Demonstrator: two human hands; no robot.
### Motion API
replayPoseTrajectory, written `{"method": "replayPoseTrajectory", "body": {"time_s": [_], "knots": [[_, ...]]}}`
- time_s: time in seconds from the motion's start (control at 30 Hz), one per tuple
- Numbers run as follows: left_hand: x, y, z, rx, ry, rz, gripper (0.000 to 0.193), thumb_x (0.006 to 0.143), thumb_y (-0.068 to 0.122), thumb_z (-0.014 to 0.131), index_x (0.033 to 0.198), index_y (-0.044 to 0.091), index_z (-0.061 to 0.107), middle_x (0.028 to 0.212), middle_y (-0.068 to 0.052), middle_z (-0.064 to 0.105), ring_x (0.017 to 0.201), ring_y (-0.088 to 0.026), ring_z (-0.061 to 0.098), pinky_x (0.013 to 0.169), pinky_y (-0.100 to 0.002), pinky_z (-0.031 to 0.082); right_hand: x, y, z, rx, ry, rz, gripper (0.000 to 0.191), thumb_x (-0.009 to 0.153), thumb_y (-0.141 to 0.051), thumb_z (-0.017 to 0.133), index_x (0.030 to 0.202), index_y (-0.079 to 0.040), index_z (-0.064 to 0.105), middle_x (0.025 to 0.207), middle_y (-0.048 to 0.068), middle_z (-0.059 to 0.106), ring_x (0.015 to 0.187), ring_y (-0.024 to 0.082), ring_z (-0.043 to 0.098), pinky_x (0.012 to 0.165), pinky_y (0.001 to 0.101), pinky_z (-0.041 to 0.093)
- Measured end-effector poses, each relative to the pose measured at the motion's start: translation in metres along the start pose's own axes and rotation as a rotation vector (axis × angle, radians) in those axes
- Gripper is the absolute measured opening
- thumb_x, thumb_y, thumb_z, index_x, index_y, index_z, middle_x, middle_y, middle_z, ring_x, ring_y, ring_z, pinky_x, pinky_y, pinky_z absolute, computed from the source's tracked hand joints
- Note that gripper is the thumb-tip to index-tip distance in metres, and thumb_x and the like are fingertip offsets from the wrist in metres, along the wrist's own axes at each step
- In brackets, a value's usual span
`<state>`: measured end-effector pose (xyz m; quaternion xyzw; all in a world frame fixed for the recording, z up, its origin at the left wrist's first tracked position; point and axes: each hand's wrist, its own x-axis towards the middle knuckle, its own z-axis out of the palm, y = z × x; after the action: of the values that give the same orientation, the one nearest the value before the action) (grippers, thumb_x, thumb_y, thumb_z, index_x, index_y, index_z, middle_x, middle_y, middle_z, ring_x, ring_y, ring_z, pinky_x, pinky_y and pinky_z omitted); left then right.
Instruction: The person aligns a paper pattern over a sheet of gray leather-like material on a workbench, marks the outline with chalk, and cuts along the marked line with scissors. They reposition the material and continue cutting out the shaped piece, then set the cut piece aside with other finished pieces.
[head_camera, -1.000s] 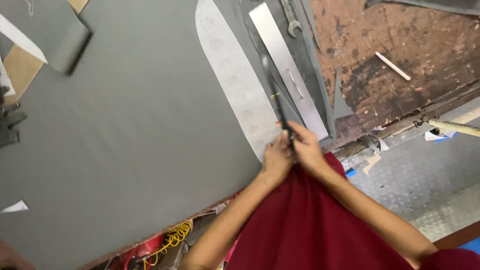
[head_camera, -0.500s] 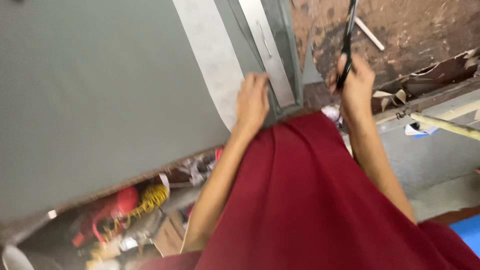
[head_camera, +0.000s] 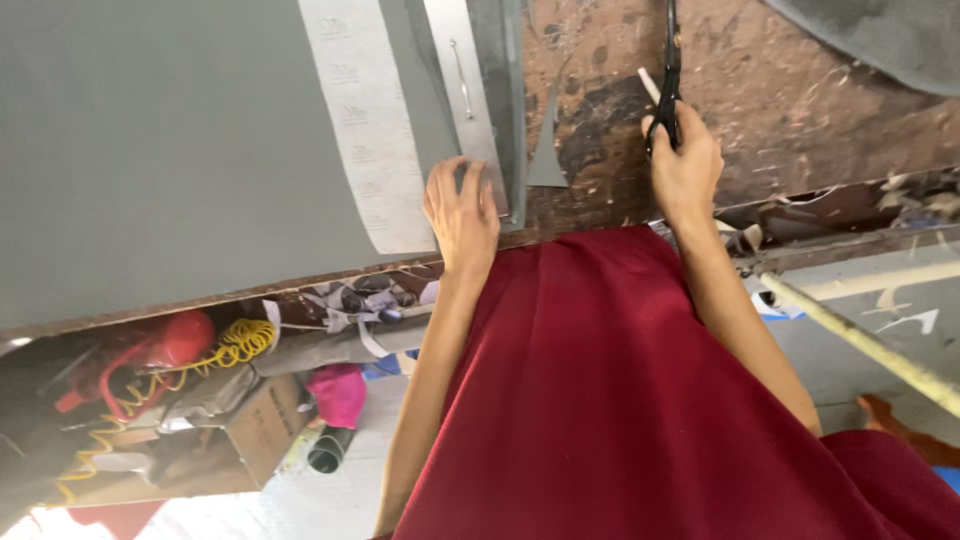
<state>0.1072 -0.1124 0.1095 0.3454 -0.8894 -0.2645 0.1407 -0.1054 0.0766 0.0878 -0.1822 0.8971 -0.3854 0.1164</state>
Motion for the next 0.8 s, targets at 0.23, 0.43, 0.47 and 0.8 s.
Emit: {"method": "replayPoseTrajectory", "body": {"time_s": [0.23, 0.43, 0.47, 0.8], "knots": [[0.012, 0.027, 0.025, -0.029, 0.056, -0.079, 0.032, 0.095, 0.0, 0.063, 0.125, 0.008, 0.067, 0.132, -0.011, 0.057, 0.126, -0.034, 0.054, 0.103, -0.049, 0.043, 0.043, 0.037, -0.016, -0.324, -0.066, -0.165, 0.041, 0.104, -0.019, 0.071, 0.139, -0.002, 0.06, 0.113, 0.024, 0.068, 0.102, 0.047, 0.063, 0.088, 0.0557, 0.046], [0.036, 0.015, 0.03, -0.076, 0.187, -0.193, 0.038, 0.09, -0.002, 0.065, 0.126, 0.009, 0.066, 0.128, -0.014, 0.058, 0.122, -0.035, 0.055, 0.105, -0.048, 0.046, 0.079, 0.045, -0.035, -0.493, -0.149, -0.155, 0.042, 0.097, -0.019, 0.074, 0.136, -0.007, 0.062, 0.122, 0.016, 0.057, 0.11, 0.036, 0.057, 0.097, 0.0601, 0.034], [0.042, 0.013, 0.029, -0.095, 0.206, -0.201, 0.039, 0.09, -0.001, 0.067, 0.128, 0.009, 0.065, 0.127, -0.014, 0.058, 0.122, -0.035, 0.056, 0.107, -0.048, 0.046, 0.084, 0.044, -0.038, -0.529, -0.154, -0.189, 0.043, 0.094, -0.02, 0.075, 0.133, -0.007, 0.063, 0.122, 0.017, 0.056, 0.111, 0.037, 0.056, 0.095, 0.0594, 0.034], [0.069, 0.027, 0.024, 0.099, -0.132, -0.286, 0.071, 0.078, 0.01, 0.083, 0.142, 0.027, 0.057, 0.138, -0.016, 0.045, 0.124, -0.038, 0.045, 0.098, -0.054, 0.043, 0.095, -0.01, -0.02, -0.316, -0.241, -0.367, 0.035, 0.099, -0.018, 0.079, 0.131, -0.012, 0.067, 0.127, 0.014, 0.059, 0.106, 0.038, 0.066, 0.091, 0.0505, 0.053]]}}
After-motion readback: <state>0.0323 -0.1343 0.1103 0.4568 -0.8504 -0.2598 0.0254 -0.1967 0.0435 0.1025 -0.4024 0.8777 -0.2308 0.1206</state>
